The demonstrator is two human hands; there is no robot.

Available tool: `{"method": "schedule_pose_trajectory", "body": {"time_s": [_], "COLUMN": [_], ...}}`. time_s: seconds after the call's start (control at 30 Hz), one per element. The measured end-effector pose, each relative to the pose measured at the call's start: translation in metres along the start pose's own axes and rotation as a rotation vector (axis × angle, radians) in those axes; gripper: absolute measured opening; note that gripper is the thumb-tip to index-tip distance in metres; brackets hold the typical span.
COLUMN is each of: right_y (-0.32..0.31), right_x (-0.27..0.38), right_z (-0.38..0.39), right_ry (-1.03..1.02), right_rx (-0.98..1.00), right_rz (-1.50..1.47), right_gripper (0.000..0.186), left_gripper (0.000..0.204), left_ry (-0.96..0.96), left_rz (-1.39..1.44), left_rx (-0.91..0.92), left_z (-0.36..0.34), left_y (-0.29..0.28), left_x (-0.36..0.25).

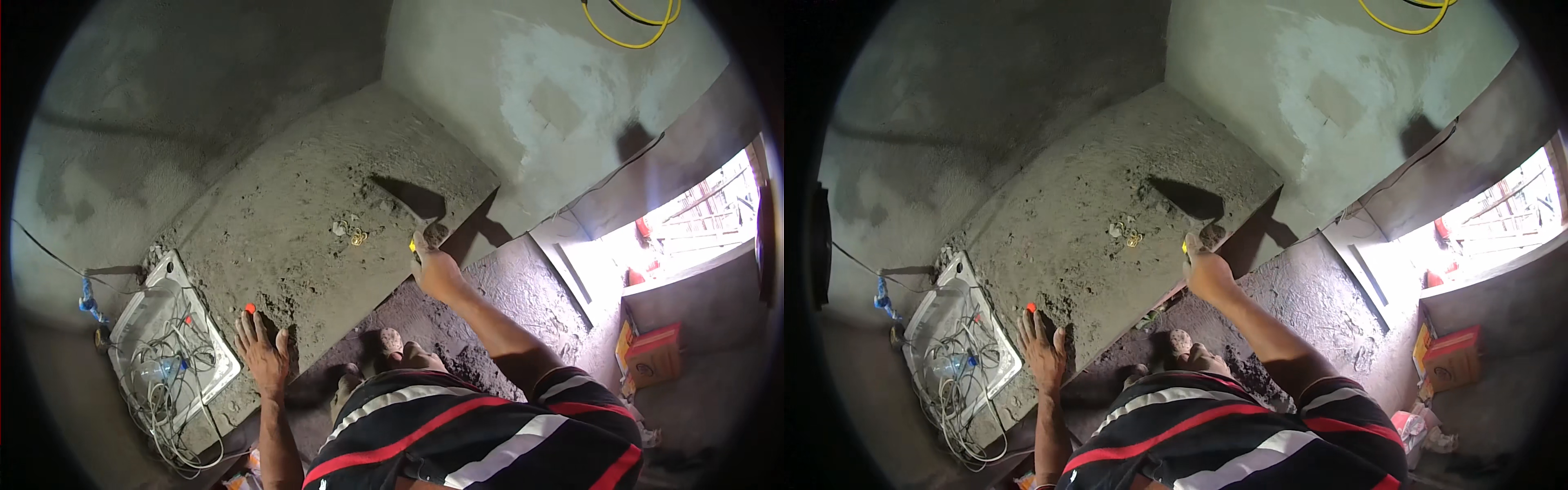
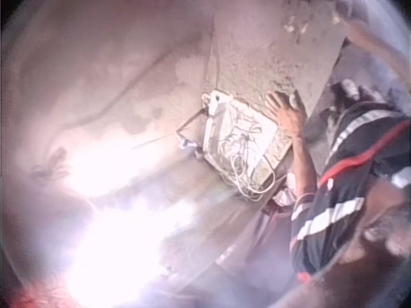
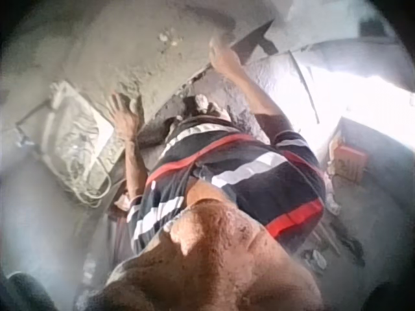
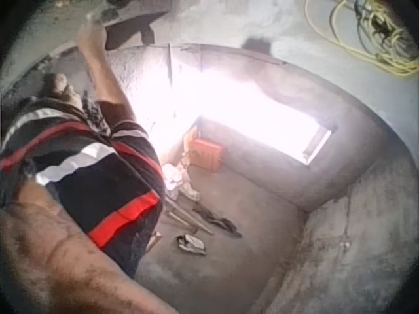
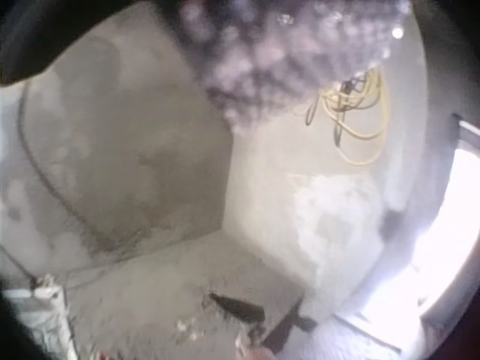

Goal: The person smooths plaster onto a concrete countertop using a trowel, removes loose debris by hand, and rubs the surface with their hands.

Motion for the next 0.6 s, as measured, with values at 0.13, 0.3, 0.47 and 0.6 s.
{"method": "schedule_pose_trajectory", "body": {"time_s": [0.13,0.3,0.47,0.6], "right_y": [-0.045,-0.094,-0.102,-0.082], "right_x": [-0.016,-0.140,-0.200,-0.170], "right_z": [-0.011,-0.068,-0.122,-0.149], "right_ry": [-0.051,0.186,0.242,0.233], "right_rx": [-0.061,-0.170,-0.224,-0.218], "right_rz": [-0.047,0.221,0.162,0.059], "right_gripper": [0.064,0.065,0.060,0.058], "left_gripper": [0.075,0.074,0.075,0.075], "left_ry": [-0.013,-0.004,-0.021,-0.020], "left_rz": [0.022,0.026,-0.001,-0.017], "left_rx": [0.023,-0.007,-0.009,0.000], "left_z": [0.001,0.001,-0.003,-0.005], "left_y": [-0.004,-0.002,-0.004,0.001], "left_x": [0.002,0.001,-0.006,-0.004]}}
Point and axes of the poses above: each hand's wrist, its own z-axis away from the middle knuckle, its own y-axis out of the palm, x = y × z, the point moved 4 cm from there along -z, towards the middle knuckle, and after that the axes turned 13 degrees about -y, right-handed, at the moved point
